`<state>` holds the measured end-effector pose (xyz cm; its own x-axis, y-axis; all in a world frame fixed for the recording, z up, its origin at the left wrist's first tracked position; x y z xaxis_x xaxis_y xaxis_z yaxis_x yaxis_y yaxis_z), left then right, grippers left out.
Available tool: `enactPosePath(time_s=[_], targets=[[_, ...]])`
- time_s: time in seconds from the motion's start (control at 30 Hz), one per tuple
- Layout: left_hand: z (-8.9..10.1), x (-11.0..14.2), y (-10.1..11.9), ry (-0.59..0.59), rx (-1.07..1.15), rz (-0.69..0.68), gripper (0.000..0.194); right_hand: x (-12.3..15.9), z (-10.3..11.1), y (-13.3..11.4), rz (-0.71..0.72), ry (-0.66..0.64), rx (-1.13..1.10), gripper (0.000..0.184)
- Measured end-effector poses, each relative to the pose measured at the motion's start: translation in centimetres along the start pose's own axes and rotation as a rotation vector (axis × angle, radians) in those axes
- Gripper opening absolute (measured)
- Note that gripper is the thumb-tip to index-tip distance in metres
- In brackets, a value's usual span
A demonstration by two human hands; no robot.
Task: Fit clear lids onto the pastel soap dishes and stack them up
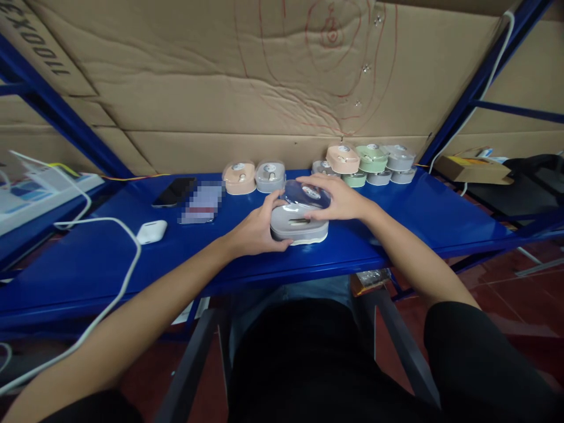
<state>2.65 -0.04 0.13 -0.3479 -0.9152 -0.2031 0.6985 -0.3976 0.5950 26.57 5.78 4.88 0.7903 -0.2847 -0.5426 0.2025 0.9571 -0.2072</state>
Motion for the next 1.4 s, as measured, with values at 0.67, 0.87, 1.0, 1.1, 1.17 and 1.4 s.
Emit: enactPosePath(time_s=[0.67,0.87,1.0,1.1,1.17,1.4], targets=[[-0.2,-0.9,-0.6,-0.068,0.159,0.081,0.124,-0.1,-1.4,-0.8,0.041,-0.094,-0.06,0.089],[-0.3,-1.1,-1.2,-0.062,0.201,0.088,0.12,-0.4,-2.4,-2.0,0.072,-0.157,-0.104,0.088],[-0.6,-1.3,-1.4,-0.059,0.244,0.08,0.119,-0.5,-2.7,-2.2,0.06,-0.154,-0.097,0.09],[-0.7,-1.3,-1.4,-0.057,0.275,0.09,0.124,-0.5,-2.7,-2.2,0.046,-0.171,-0.07,0.089],[-0.7,-1.3,-1.5,-0.065,0.297,0.104,0.129,-0.5,-2.7,-2.1,0.044,-0.181,-0.058,0.088],[-0.6,-1.4,-2.1,-0.064,0.337,0.121,0.132,-0.2,-2.8,-1.5,0.033,-0.192,-0.052,0.094]])
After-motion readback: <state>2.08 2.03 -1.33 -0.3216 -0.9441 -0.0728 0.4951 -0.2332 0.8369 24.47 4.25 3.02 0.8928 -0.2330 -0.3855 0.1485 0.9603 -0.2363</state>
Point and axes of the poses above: each hand's wrist, its own x-axis away from the middle knuckle, its own z-axis out of the back of the hand, y = z × x, the point moved 4 cm from there along -x, towards the middle knuckle, and after that the axes turned 13 degrees about z, right-handed, at the moved point
